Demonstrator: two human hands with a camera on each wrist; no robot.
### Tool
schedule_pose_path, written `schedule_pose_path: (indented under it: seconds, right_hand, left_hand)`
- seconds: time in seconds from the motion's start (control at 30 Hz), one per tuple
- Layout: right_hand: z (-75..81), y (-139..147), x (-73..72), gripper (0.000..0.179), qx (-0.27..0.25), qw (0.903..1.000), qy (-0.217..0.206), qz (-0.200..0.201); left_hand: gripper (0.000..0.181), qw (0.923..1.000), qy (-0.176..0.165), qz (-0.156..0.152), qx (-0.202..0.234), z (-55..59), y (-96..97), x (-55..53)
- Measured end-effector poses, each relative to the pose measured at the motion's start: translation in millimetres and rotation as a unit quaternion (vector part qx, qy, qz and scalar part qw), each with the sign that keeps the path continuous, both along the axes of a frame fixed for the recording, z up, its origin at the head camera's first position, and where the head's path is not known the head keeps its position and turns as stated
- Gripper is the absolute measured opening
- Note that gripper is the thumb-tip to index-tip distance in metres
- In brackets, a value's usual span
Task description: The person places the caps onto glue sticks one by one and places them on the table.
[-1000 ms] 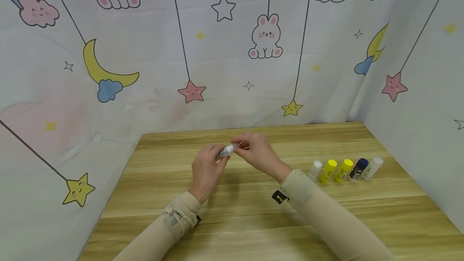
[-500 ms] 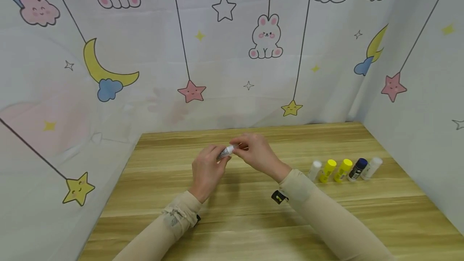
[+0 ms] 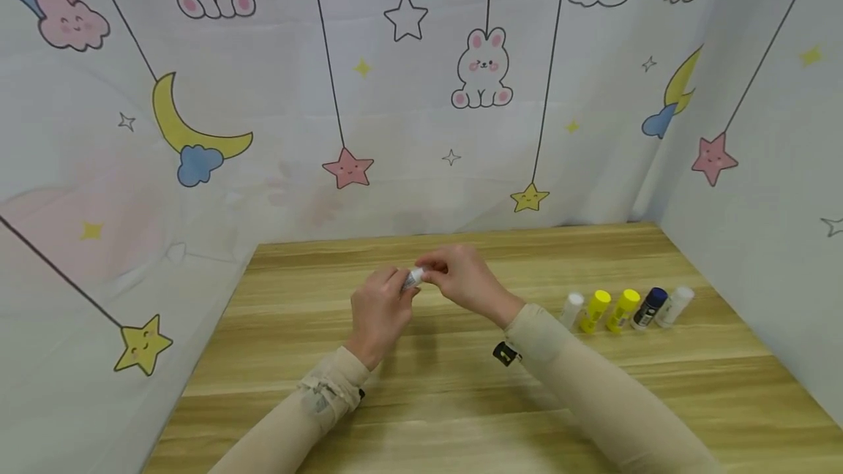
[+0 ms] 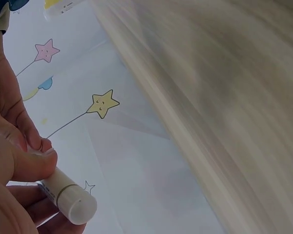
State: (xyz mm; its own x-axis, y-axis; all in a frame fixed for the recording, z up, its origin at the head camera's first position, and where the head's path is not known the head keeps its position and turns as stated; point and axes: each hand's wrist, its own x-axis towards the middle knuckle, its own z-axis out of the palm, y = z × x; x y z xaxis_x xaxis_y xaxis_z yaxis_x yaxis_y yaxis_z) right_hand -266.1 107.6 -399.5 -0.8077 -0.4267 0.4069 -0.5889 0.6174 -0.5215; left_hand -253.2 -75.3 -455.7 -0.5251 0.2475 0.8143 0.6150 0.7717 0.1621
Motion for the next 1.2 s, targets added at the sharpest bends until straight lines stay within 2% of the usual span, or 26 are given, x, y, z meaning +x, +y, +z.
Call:
schedule_pose_path:
  seconds: [0.33,0.47,0.63,0.83,1.2]
  right_hand:
    - [-1.2,1,-5.0,0.022,-0.013,0.9975,-0.070,0.006]
    - [0.3,10,-2.9,0.024,-0.031,0.9940,-0.105,0.008]
    - [5.8,20,1.0,0.024,-0.045,0.9907,-0.128,0.001]
    - [11.8,32,3.7,0.021,-0.016,0.9938,-0.110,-0.001]
    - [8.6,62,3.7,0.018,0.077,0.9957,-0.051,-0.007]
  left_hand:
    - [0.023,0.9995,0.004,0.026,-0.016,-1.5,3.7,5.0]
    - [0.025,0.9997,-0.010,0.020,-0.013,-1.5,7.1,7.5]
    - [0.030,0.9994,-0.034,-0.005,-0.003,-0.6,9.8,7.4]
    - [0.044,0.9985,-0.051,-0.015,-0.014,-1.8,9.4,7.5]
    - [0.046,0.9980,-0.062,-0.004,-0.008,3.8,8.5,8.6]
